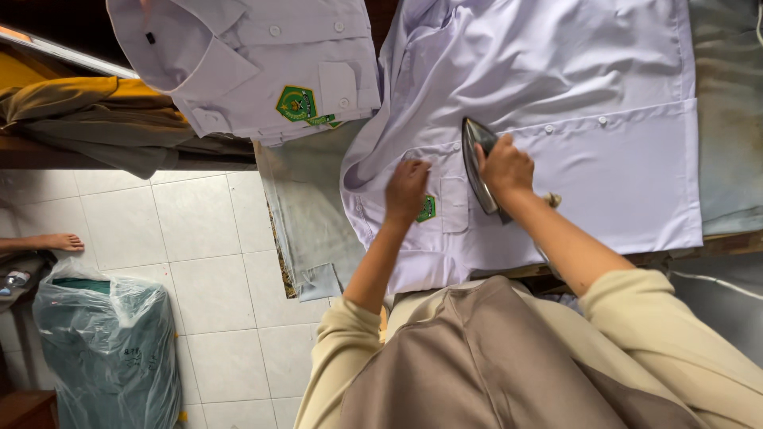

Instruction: The person irons a light purple shirt on a table, smoothing the fabric and moving the iron across the front and sleeves. They also button the shirt's pocket flap and adjust the garment's position on the table.

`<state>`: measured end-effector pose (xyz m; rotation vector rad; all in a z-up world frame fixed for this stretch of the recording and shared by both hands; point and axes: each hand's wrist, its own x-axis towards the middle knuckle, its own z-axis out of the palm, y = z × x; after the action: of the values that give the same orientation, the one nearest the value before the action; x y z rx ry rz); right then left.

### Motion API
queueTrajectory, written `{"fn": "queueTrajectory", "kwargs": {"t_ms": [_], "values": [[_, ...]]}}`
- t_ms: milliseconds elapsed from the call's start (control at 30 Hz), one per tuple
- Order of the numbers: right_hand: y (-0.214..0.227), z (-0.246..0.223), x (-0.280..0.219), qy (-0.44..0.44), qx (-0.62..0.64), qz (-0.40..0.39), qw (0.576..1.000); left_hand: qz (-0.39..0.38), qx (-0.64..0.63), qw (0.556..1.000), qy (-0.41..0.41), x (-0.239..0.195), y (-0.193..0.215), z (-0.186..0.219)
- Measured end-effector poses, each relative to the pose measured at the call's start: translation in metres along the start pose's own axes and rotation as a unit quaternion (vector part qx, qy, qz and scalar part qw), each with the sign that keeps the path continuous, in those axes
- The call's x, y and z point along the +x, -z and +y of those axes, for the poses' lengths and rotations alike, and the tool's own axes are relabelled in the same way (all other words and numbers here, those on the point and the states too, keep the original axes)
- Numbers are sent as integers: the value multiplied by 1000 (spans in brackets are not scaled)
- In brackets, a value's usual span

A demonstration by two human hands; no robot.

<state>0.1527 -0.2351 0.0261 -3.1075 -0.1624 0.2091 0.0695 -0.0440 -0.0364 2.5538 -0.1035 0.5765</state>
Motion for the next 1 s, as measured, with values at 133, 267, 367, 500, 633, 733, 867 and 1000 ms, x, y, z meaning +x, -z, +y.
{"fn": "queueTrajectory", "kwargs": {"t_ms": [133,267,367,500,633,733,867,1000], "values": [[-10,-4,6,-4,5,29,1000,-38,-75,994,66,-4,-33,26],[-2,10,-37,-22,9,8,1000,-53,4,996,72,-6,-52,26],[6,25,-69,-22,-12,-12,1000,-48,-2,994,95,-10,-68,23],[4,32,-55,-22,-11,-22,999,-74,-24,988,133,-14,-79,26],[13,21,-15,-22,15,-6,1000,-83,-2,990,117,-11,-77,27],[14,18,-13,-12,18,7,1000,-69,65,994,61,-17,-90,21],[19,19,-40,2,23,-23,999,-29,-21,992,124,-12,-70,21],[26,21,-73,31,-21,-38,999,-89,-172,921,338,-15,0,22]]}}
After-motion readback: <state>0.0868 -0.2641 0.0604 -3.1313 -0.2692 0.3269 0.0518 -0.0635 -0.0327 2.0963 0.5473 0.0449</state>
